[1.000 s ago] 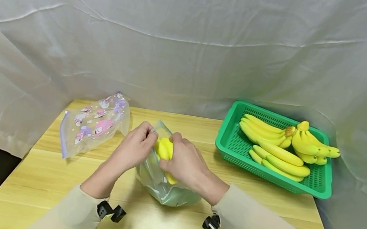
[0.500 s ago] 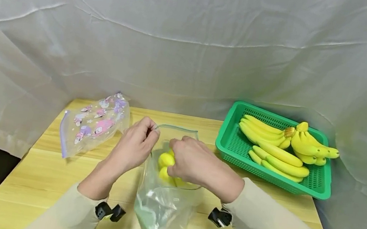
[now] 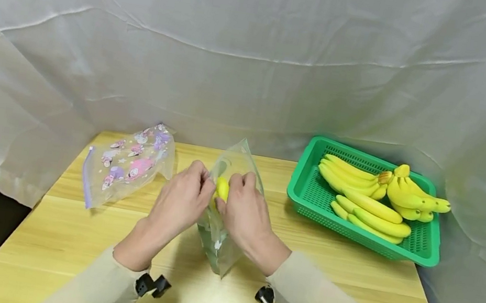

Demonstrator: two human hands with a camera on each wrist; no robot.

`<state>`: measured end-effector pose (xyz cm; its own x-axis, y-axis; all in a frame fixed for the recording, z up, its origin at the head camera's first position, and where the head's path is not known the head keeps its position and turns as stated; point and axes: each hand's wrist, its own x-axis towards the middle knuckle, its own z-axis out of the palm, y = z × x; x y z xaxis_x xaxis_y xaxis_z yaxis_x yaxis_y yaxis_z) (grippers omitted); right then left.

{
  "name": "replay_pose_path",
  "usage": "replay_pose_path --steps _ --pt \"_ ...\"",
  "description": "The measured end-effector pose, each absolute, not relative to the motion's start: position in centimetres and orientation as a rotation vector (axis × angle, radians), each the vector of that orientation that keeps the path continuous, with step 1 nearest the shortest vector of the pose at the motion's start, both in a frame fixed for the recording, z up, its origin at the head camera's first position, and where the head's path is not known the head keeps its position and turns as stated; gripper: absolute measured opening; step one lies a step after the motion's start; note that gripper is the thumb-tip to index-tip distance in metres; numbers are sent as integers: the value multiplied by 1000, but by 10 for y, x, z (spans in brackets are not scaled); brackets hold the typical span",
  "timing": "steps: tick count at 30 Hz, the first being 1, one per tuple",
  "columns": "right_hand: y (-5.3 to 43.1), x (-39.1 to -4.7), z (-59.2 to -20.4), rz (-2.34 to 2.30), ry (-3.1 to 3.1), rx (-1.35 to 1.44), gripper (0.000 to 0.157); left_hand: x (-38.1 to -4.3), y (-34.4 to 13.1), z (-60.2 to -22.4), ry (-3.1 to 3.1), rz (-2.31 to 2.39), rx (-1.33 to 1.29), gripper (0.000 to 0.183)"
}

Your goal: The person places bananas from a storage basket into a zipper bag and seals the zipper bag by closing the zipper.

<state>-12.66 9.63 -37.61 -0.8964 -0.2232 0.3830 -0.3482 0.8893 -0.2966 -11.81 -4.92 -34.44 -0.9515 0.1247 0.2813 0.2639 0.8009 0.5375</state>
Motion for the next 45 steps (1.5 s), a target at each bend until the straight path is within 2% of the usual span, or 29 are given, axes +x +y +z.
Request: replay_pose_path --steps 6,9,14,16,21,29,35,38,42,45 --pt "89 -123 -367 433 -2926 446 56 -126 -62 -351 -2620 -374 -262 17" --pt "90 -126 -356 348 -3050 404 59 -126 -64 -351 -2589 -313 -311 16" --pt "93 -130 -344 174 -3154 381 85 -124 -63 -349 -2594 -299 -375 14" --pt "95 -132 -341 132 -3167 376 87 -123 -62 -348 -2597 -307 -393 16" --pt "95 -136 -340 104 -3224 352 83 -123 -62 -346 -2605 -339 -402 18" --pt "96 -142 -334 370 -3314 273 74 -119 -60 -341 -2714 -412 -373 26" --pt "98 -139 -340 554 -3103 230 46 -113 -54 -335 -2875 -602 -359 32" --pt "99 -140 -348 609 -3037 200 39 -111 -50 -332 -2917 -784 -380 35" --pt "97 -143 -362 648 -2945 186 24 -112 -48 -329 -2907 -987 -464 32" --pt "92 -145 -373 575 -2927 218 26 -115 -50 -328 -2868 -1024 -453 27"
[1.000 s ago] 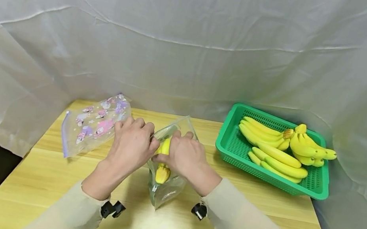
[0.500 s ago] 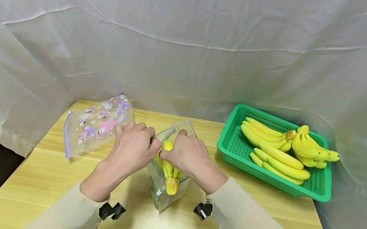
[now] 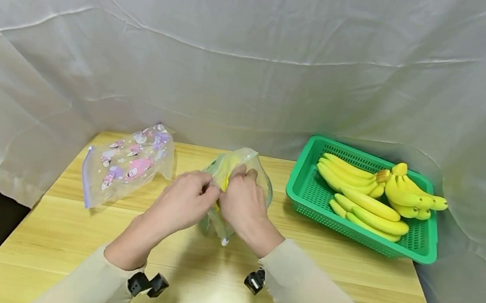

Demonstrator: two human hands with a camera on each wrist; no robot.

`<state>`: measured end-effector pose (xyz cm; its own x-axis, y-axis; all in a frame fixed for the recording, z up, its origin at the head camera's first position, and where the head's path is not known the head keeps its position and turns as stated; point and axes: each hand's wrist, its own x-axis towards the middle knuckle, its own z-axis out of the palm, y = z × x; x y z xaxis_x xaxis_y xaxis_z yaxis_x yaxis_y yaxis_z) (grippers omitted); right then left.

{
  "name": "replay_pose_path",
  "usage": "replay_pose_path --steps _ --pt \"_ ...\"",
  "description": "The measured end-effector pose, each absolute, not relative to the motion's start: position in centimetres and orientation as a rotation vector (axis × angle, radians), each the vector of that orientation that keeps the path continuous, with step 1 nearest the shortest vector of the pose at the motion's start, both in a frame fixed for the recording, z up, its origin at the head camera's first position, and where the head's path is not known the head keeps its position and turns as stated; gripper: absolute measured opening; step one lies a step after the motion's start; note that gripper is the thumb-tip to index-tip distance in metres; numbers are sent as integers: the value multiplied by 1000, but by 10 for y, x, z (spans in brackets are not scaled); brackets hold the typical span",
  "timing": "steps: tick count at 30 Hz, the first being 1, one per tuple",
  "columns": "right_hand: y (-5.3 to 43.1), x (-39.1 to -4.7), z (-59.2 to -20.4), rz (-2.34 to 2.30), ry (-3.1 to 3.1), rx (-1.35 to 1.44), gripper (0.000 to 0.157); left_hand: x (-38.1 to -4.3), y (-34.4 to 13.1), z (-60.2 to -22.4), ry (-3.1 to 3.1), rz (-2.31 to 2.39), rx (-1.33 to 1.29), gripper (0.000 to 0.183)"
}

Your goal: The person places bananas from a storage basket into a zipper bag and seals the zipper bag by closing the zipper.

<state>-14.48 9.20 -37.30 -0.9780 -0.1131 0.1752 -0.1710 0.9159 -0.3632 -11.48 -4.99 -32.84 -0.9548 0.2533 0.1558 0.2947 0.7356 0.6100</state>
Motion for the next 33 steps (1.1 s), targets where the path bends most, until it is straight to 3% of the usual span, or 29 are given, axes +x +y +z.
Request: replay_pose_path --steps 6,14,18,20,24,33 --pt "87 -145 -387 416 -3010 335 47 -126 -59 -334 -2858 -865 -278 24" --pt "111 -139 -387 535 -2877 320 31 -139 -76 -340 -2904 -870 -161 26" --pt "132 -142 -394 556 -2869 107 40 -141 -81 -337 -2917 -886 -132 24" --pt "140 -144 -394 597 -2951 81 37 -141 -83 -336 -2916 -888 -122 23" --pt "149 -153 -373 735 -2961 166 20 -140 -84 -332 -2882 -872 -120 23" --pt "147 -163 -299 581 -2833 315 14 -134 -79 -312 -2796 -909 -96 16"
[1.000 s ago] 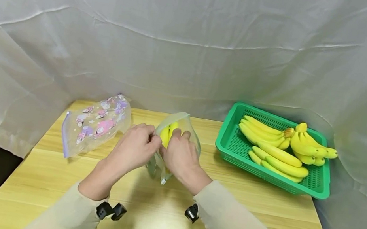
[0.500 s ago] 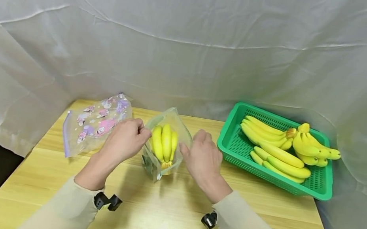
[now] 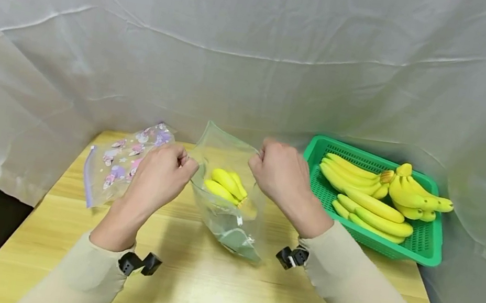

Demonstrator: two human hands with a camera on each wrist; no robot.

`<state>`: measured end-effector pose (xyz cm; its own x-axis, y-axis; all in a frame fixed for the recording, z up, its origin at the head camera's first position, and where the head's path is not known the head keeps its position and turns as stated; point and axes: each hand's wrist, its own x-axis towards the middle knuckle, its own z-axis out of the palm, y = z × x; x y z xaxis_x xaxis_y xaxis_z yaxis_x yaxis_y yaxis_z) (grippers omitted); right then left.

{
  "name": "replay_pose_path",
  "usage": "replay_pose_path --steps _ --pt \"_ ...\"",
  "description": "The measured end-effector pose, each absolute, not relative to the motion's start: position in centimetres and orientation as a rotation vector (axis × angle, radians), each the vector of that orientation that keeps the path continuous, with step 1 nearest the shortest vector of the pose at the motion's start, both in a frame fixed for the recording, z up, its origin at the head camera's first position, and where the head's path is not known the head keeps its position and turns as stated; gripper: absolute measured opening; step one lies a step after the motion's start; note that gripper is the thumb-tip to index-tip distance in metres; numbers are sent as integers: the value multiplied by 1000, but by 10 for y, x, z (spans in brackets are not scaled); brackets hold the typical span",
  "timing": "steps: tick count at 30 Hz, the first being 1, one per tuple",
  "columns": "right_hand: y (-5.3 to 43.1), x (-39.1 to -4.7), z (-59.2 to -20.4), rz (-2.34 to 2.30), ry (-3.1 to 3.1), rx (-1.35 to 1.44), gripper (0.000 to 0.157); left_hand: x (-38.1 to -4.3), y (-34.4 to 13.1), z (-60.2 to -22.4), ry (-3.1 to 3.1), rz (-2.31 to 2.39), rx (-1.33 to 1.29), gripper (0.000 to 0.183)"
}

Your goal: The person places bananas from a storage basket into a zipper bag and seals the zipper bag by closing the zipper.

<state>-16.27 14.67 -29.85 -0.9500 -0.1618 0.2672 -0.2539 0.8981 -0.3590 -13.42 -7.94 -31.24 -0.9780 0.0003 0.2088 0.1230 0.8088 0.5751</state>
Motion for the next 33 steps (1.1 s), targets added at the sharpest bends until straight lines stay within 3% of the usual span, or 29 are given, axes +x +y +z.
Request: replay_pose_path --steps 7,13,17,27,33 --pt "141 -163 -276 557 -2746 388 14 -133 -75 -307 -2738 -939 -86 16" --pt "154 -157 -271 286 -3061 359 22 -130 -72 -312 -2811 -853 -108 20" --pt "161 -154 -274 64 -3282 403 25 -129 -70 -317 -2959 -743 -143 22" --pt "150 -155 -295 294 -3000 401 27 -132 -68 -328 -2862 -702 -167 20" --pt "151 -157 -301 139 -3084 390 18 -136 -69 -340 -2798 -408 -185 17"
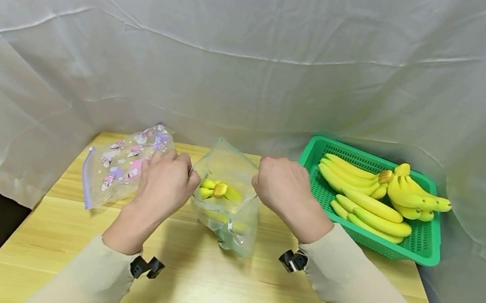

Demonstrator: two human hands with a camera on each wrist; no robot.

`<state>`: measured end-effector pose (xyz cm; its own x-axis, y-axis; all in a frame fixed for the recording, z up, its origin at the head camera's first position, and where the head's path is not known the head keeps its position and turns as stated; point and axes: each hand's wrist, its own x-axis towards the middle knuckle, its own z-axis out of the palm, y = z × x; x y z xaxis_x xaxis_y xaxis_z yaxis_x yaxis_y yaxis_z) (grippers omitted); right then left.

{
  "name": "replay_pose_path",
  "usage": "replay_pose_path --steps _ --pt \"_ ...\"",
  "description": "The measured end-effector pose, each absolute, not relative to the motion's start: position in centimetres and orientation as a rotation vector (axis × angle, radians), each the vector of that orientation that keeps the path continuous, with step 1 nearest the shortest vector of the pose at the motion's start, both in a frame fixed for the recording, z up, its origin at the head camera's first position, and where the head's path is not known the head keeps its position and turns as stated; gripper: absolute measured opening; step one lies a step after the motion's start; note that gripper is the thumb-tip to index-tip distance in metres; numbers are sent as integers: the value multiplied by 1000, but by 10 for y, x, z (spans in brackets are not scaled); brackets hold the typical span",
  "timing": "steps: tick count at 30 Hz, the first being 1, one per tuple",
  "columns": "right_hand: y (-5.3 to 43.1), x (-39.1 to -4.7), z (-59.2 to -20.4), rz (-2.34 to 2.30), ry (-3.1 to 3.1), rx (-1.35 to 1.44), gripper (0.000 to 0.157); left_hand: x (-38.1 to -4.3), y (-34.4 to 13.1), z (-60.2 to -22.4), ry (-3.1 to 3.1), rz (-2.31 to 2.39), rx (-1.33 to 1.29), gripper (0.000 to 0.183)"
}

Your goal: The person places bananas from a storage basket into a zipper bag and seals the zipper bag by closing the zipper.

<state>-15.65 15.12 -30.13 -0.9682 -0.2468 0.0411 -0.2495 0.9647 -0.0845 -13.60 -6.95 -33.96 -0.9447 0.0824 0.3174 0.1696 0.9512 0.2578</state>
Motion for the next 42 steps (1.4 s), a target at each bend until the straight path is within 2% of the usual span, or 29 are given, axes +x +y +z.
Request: replay_pose_path --steps 3,7,10,14,19,28,35,42 --pt "151 -157 -301 25 -3237 432 16 -138 -67 -348 -2784 -303 -281 15" --pt "144 -160 -300 16 -3277 447 33 -139 -62 -355 -2744 -257 -421 17" --pt "140 -164 -302 108 -3199 430 25 -138 -61 -357 -2716 -282 -468 17" --pt "140 -171 -312 263 -3053 368 17 -138 -64 -357 -2730 -354 -427 15" --pt "145 -175 -322 420 -2975 319 17 -138 -67 -353 -2785 -541 -364 16" --pt "151 -160 -317 718 -2942 433 30 -139 -64 -350 -2792 -716 -294 18" --pt "179 -151 -326 676 -2865 427 32 -136 -64 -349 -2777 -754 -276 17" --pt "233 -159 -342 598 -2890 297 39 -134 -64 -348 -2785 -771 -282 16"
